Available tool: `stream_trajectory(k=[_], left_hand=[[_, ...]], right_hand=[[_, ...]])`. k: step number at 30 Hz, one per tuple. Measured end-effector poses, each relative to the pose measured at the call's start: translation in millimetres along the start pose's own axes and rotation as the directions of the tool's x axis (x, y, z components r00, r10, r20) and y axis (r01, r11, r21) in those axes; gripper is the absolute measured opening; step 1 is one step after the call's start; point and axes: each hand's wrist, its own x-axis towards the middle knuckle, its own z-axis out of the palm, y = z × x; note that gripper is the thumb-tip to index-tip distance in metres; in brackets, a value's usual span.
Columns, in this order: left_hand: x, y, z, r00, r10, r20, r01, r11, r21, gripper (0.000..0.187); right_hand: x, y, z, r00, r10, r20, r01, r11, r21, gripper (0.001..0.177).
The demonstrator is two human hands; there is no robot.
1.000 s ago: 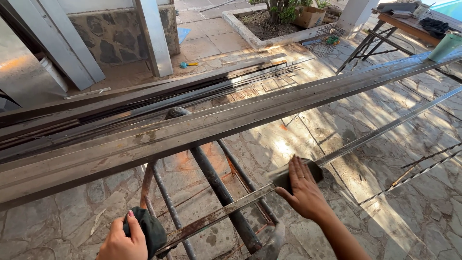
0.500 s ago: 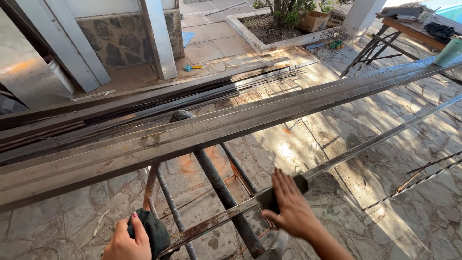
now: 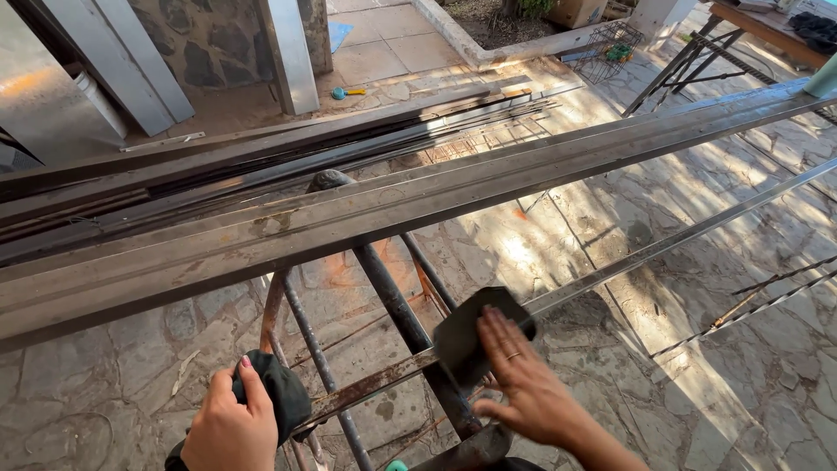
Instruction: Manually sanding a long metal beam using a sanding block and water for wet sanding to prepare the surface.
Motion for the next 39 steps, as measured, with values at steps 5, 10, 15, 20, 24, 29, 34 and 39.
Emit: stream_trajectory(k=[5,10,15,20,24,29,34,39], left_hand=[[0,2,-7,1.000,0.002,-0.005,-0.002,0.999,-0.038,0.037],[-1,3,-5,0.999,0.005,-0.035,-0.006,1.000,-0.019,0.037],[2,5,-13,1.000,0.011,-0.027,-0.012,0.998,-0.055,0.034],[0,3,-13,0.999,0.035,-0.037,-0.037,0.996,-0.076,0.038],[0,5,-13,0.999,0.017,-0.044,-0.022,0.994,-0.109,0.035],[1,7,-24,0.999,0.027,-0.024,-0.029,0.992,-0.119,0.039],[3,8,-23,0.999,0.037,-0.033,-0.041,0.989,-0.139,0.042],[3,7,-25,0.997,0.055,-0.061,-0.065,0.980,-0.188,0.039]], right_hand=[[32,53,-20,0.946,0.323,-0.018,-0.323,0.942,-0.095,0.103],[36,-43,-24,0.963,0.183,0.196,-0.167,0.981,-0.094,0.107],[7,-10,-19,0.942,0.294,0.162,-0.294,0.955,-0.021,0.106],[32,-14,-16,0.965,0.243,0.097,-0.225,0.960,-0.167,0.108],[7,-38,1,0.999,-0.026,0.020,0.025,0.999,0.042,0.107],[0,-23,-5,0.998,0.027,0.059,-0.023,0.997,-0.068,0.103],[24,-93,1,0.957,-0.243,0.159,0.241,0.970,0.029,0.112],[17,-60,7,0.996,0.068,0.051,-0.070,0.997,0.035,0.108]])
